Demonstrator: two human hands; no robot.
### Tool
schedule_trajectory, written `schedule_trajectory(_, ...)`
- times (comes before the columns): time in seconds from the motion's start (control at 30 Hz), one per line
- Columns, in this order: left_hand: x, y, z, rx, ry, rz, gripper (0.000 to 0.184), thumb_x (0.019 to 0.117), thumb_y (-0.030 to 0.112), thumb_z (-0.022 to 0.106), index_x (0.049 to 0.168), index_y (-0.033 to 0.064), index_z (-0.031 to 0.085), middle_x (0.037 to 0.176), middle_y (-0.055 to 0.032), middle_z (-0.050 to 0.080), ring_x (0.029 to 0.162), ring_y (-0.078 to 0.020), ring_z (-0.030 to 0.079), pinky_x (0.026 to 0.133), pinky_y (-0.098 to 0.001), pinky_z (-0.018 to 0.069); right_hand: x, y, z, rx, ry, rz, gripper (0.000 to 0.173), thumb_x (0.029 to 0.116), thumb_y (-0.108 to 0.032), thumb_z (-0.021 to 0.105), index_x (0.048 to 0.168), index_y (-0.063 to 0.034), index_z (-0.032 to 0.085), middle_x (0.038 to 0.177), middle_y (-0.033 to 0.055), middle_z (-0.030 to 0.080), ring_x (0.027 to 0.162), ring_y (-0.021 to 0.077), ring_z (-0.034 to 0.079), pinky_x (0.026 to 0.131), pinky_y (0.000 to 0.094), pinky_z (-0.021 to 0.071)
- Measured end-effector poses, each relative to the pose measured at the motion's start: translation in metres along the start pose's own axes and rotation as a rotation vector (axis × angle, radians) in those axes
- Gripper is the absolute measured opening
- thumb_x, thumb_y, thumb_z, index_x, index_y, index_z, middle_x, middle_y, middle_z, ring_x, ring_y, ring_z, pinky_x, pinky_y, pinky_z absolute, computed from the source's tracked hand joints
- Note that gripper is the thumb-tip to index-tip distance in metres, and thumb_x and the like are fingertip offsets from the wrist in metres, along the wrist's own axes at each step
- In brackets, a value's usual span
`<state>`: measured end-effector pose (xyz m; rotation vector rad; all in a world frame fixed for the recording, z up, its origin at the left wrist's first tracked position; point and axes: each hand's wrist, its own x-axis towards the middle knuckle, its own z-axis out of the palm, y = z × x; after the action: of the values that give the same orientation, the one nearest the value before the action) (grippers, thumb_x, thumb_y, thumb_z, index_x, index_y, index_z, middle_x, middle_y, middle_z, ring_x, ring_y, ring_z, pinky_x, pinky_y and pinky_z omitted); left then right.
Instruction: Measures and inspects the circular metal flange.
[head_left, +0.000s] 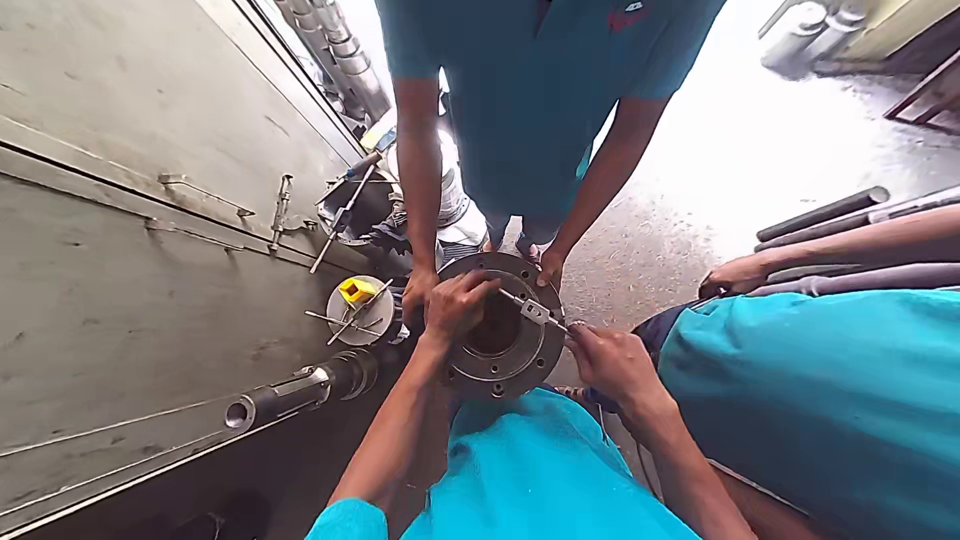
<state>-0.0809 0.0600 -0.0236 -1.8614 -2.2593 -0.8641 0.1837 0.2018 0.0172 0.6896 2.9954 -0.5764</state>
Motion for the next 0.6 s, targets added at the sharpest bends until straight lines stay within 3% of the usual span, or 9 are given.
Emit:
schedule_trajectory(0.1, 0.018, -0.004, -0.008, -0.021, -0.110, 0.085, 0.022, 0.0963, 0.007, 0.064, 0.113, 0.0149, 0.077, 0.119, -0.0073, 0.072, 0.099, -0.0257, 0.072, 0.084, -0.0448, 0.0596, -0.007, -0.014, 0.007, -0.022, -0.025, 0.027, 0.034, 0.1035, -0.030, 0.049, 0.108, -0.0047, 0.071, 0.080, 0.0162, 0.072, 0.074, 0.0381, 0.072, 0.062, 0.0564, 0.0561)
schedule_trajectory(0.2, 0.004, -0.004, -0.004, -0.041, -0.059, 0.034, 0.020, 0.0974, 0.009, 0.062, 0.109, 0.0141, 0.078, 0.117, -0.0056, 0.074, 0.098, -0.0237, 0.073, 0.081, -0.0425, 0.0614, 0.000, 0.013, -0.004, 0.130, -0.048, 0.020, 0.028, 0.1029, -0.029, 0.057, 0.113, -0.0118, 0.076, 0.091, 0.0144, 0.076, 0.084, 0.0365, 0.074, 0.071, 0.0617, 0.0571)
schedule_trajectory(0.3, -0.039, 0.031, -0.007, -0.031, 0.018, -0.157, 0.017, 0.0980, 0.014, 0.062, 0.102, 0.0098, 0.078, 0.103, -0.0081, 0.075, 0.088, -0.0226, 0.074, 0.073, -0.0418, 0.0631, 0.026, 0.044, -0.003, 0.168, 0.062, -0.032, 0.018, 0.0986, -0.024, 0.064, 0.106, -0.0172, 0.079, 0.095, 0.0080, 0.075, 0.084, 0.0301, 0.073, 0.069, 0.0585, 0.0576)
schedule_trajectory(0.43, -0.086, 0.097, -0.003, -0.134, 0.069, -0.309, 0.021, 0.0970, 0.020, 0.064, 0.100, 0.0052, 0.078, 0.094, -0.0087, 0.075, 0.078, -0.0181, 0.074, 0.066, -0.0341, 0.0624, 0.071, 0.049, -0.002, 0.183, 0.210, -0.147, 0.022, 0.0960, -0.011, 0.069, 0.114, -0.0206, 0.078, 0.112, 0.0064, 0.075, 0.098, 0.0300, 0.072, 0.081, 0.0539, 0.0579)
schedule_trajectory(0.53, -0.078, 0.096, -0.003, -0.269, 0.157, -0.496, 0.015, 0.0933, 0.011, 0.068, 0.101, 0.0031, 0.078, 0.094, -0.0066, 0.078, 0.080, -0.0117, 0.075, 0.074, -0.0282, 0.0628, 0.065, 0.053, -0.008, 0.164, 0.151, -0.152, 0.015, 0.0951, -0.017, 0.069, 0.106, -0.0199, 0.079, 0.100, 0.0023, 0.076, 0.095, 0.0269, 0.070, 0.082, 0.0507, 0.0564)
schedule_trajectory(0.6, -0.048, 0.082, -0.009, -0.508, 0.138, -0.773, 0.016, 0.0964, 0.010, 0.067, 0.107, 0.0018, 0.076, 0.090, -0.0045, 0.077, 0.068, -0.0080, 0.072, 0.065, -0.0266, 0.0629, 0.042, 0.051, -0.016, 0.149, 0.054, -0.092, 0.015, 0.0972, -0.021, 0.067, 0.103, -0.0168, 0.080, 0.090, 0.0046, 0.076, 0.086, 0.0287, 0.070, 0.077, 0.0540, 0.0560)
